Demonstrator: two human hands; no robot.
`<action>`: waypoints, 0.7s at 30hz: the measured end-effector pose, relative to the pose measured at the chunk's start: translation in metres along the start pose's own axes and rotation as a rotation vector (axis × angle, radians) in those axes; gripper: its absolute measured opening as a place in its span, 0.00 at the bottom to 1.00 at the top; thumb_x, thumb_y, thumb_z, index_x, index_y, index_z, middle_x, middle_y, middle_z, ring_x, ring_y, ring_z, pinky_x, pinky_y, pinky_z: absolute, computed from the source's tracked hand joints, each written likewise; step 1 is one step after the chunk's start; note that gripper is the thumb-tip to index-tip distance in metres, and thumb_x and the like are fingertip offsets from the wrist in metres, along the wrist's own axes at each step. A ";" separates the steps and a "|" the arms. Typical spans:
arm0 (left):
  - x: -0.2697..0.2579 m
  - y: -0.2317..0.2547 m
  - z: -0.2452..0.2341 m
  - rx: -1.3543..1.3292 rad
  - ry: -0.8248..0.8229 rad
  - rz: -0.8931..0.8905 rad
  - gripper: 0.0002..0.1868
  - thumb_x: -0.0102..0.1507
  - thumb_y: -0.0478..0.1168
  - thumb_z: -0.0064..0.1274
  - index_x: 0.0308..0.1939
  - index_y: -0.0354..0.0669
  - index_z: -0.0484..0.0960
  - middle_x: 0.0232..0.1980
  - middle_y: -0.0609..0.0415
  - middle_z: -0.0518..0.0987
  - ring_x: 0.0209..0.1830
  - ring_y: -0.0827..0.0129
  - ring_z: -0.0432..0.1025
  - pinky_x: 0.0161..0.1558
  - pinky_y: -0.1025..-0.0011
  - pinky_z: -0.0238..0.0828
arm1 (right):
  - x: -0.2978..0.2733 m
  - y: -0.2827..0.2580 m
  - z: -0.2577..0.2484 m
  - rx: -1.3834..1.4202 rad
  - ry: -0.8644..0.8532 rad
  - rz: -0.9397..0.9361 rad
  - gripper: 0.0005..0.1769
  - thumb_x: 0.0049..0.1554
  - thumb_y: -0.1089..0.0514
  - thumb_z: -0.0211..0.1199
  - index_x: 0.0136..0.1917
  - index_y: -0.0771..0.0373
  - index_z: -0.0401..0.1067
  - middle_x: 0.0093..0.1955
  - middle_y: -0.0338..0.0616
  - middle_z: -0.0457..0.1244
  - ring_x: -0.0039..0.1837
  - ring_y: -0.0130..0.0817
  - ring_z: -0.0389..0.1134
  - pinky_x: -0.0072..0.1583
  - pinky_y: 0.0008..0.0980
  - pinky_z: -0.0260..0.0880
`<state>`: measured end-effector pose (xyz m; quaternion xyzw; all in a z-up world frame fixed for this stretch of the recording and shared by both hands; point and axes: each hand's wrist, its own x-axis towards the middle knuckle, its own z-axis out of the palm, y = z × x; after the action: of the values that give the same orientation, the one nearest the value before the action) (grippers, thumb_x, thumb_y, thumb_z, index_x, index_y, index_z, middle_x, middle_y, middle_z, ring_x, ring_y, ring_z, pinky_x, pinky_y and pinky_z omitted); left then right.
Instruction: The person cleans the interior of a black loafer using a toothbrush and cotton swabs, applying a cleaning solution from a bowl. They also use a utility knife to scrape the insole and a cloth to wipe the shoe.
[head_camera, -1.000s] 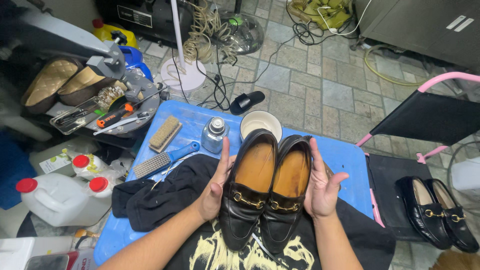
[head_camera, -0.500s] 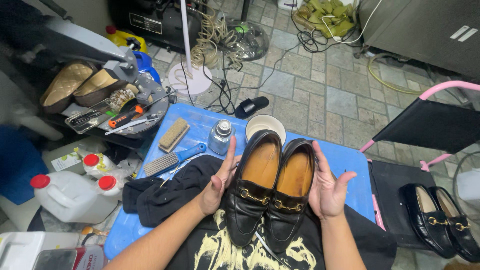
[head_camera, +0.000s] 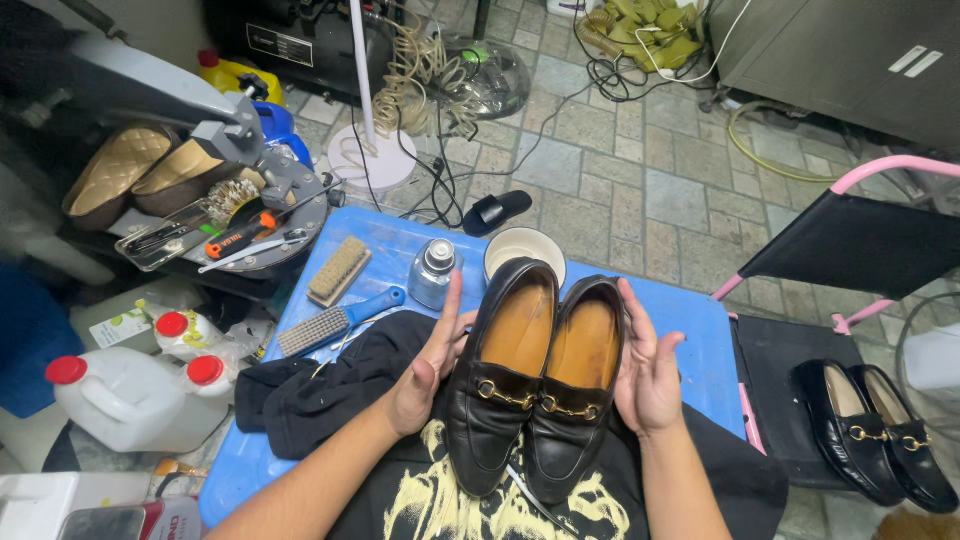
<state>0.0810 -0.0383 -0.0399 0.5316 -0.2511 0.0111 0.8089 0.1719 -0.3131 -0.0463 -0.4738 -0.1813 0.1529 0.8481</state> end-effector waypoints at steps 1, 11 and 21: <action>-0.001 -0.001 -0.001 0.007 0.007 -0.006 0.66 0.60 0.84 0.31 0.80 0.48 0.15 0.82 0.39 0.53 0.81 0.53 0.55 0.78 0.61 0.49 | 0.001 0.002 0.002 -0.081 0.054 0.009 0.45 0.64 0.33 0.41 0.85 0.59 0.44 0.79 0.50 0.52 0.78 0.44 0.54 0.76 0.46 0.53; -0.003 -0.018 -0.005 -0.194 0.082 -0.080 0.72 0.59 0.68 0.57 0.81 0.50 0.14 0.77 0.37 0.57 0.79 0.52 0.56 0.77 0.61 0.46 | 0.007 -0.060 -0.039 -0.294 0.421 0.037 0.26 0.70 0.46 0.41 0.75 0.58 0.57 0.65 0.45 0.62 0.61 0.36 0.66 0.62 0.40 0.68; -0.007 -0.010 -0.010 -0.279 -0.058 -0.437 0.64 0.57 0.54 0.56 0.84 0.47 0.28 0.70 0.35 0.66 0.71 0.54 0.64 0.71 0.65 0.53 | 0.079 -0.093 -0.190 -1.264 0.397 0.165 0.19 0.68 0.49 0.54 0.61 0.65 0.74 0.51 0.43 0.69 0.54 0.30 0.66 0.58 0.34 0.66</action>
<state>0.0813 -0.0326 -0.0545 0.4566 -0.1525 -0.2138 0.8500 0.3361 -0.4682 -0.0452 -0.9111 -0.0395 -0.0086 0.4103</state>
